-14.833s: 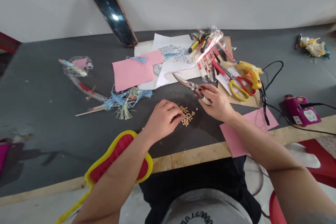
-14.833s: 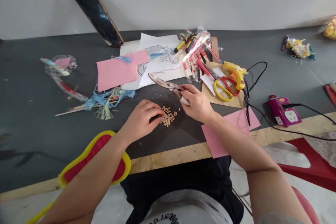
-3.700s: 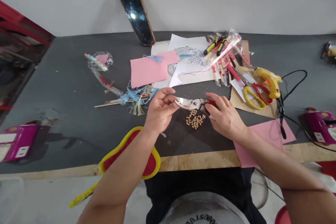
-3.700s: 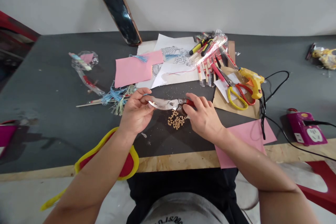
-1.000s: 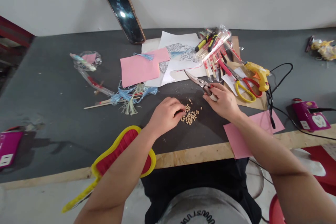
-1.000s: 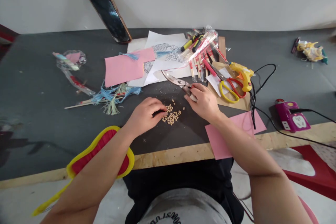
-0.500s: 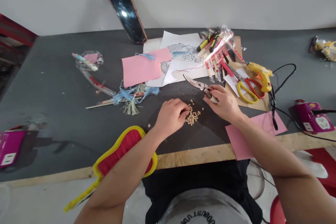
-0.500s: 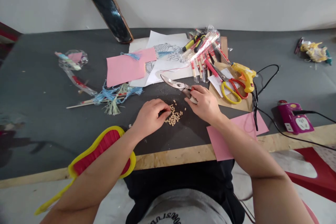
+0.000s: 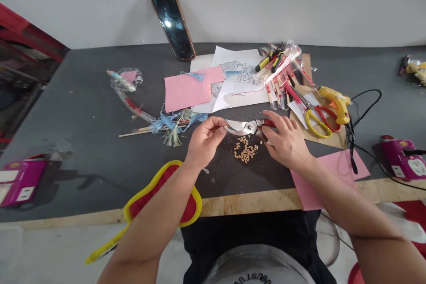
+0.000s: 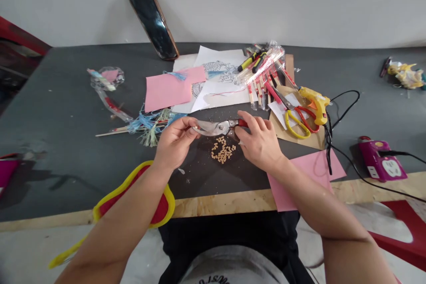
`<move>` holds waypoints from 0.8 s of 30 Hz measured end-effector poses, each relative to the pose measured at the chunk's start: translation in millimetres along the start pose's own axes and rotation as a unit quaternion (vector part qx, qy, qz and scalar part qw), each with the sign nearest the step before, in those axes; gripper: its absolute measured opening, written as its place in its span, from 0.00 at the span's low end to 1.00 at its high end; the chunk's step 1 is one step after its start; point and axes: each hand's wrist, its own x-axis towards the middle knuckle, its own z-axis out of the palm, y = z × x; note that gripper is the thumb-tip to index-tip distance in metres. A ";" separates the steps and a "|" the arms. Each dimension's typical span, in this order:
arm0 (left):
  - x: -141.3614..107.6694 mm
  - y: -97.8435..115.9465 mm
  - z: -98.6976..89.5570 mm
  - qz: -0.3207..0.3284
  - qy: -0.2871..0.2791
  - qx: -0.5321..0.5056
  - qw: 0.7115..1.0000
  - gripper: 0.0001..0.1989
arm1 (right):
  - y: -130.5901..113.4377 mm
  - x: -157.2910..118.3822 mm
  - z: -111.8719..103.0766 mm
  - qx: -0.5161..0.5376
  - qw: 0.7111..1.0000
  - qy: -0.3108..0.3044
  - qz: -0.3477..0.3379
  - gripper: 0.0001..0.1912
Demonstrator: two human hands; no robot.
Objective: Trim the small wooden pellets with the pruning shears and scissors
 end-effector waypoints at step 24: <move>-0.5 11.6 5.2 0.047 -0.016 0.095 0.994 0.16 | -4.4 -1.8 -1.7 -0.022 1.000 -0.002 -0.012 0.10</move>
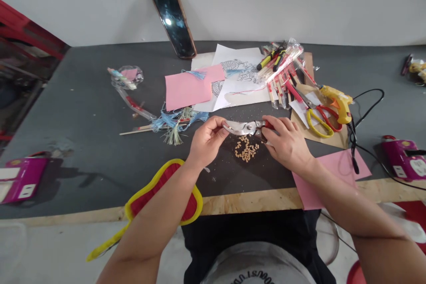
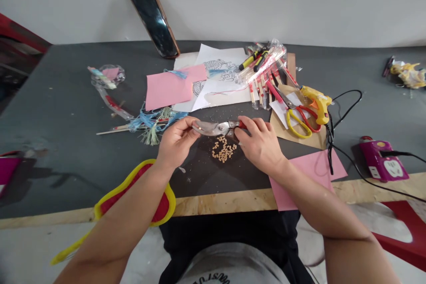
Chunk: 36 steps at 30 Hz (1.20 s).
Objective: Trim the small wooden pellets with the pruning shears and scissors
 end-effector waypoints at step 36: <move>-4.7 2.4 2.3 -0.003 -0.032 0.004 0.999 0.16 | -6.7 -0.1 -4.4 -0.037 0.998 0.038 0.016 0.11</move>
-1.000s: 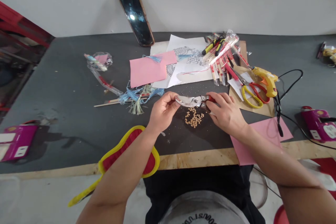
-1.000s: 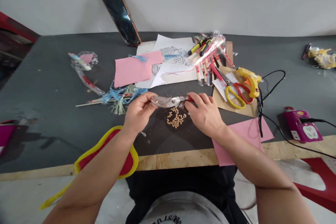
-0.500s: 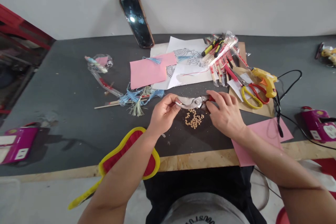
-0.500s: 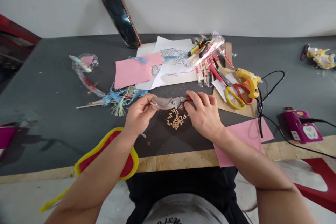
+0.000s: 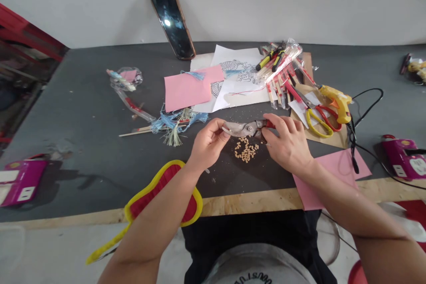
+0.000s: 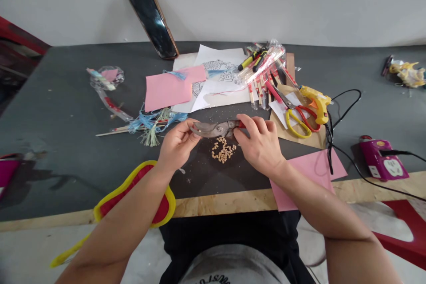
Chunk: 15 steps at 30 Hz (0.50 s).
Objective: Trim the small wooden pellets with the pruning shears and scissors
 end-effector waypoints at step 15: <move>-1.6 -3.1 0.9 0.011 0.017 0.024 1.000 0.15 | 0.3 -0.9 -5.5 -0.025 0.999 -0.024 -0.008 0.09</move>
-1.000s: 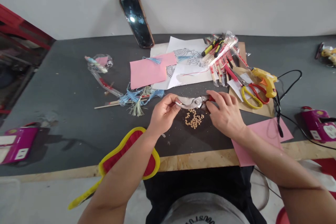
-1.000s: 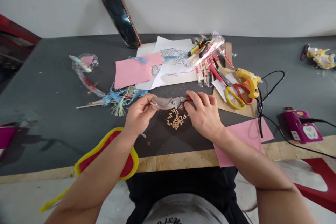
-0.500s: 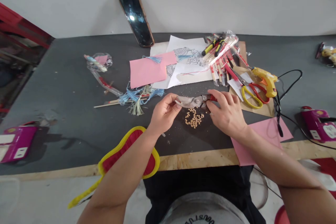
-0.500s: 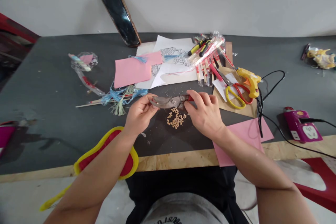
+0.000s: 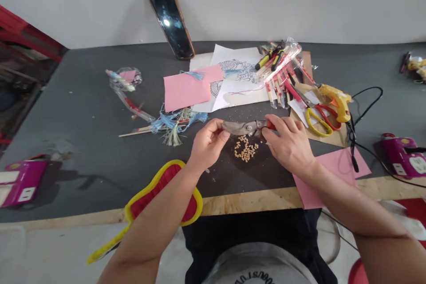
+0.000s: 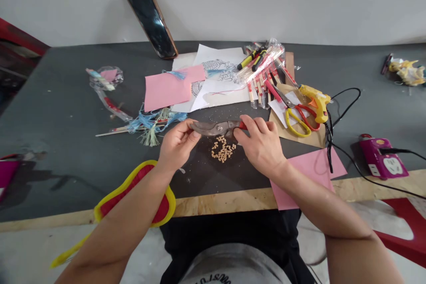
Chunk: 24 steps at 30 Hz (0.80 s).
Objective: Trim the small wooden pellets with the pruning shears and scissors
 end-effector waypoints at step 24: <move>7.4 -11.6 1.6 0.069 -0.089 0.313 0.943 0.07 | 32.9 6.6 37.7 0.265 0.951 0.022 0.159 0.08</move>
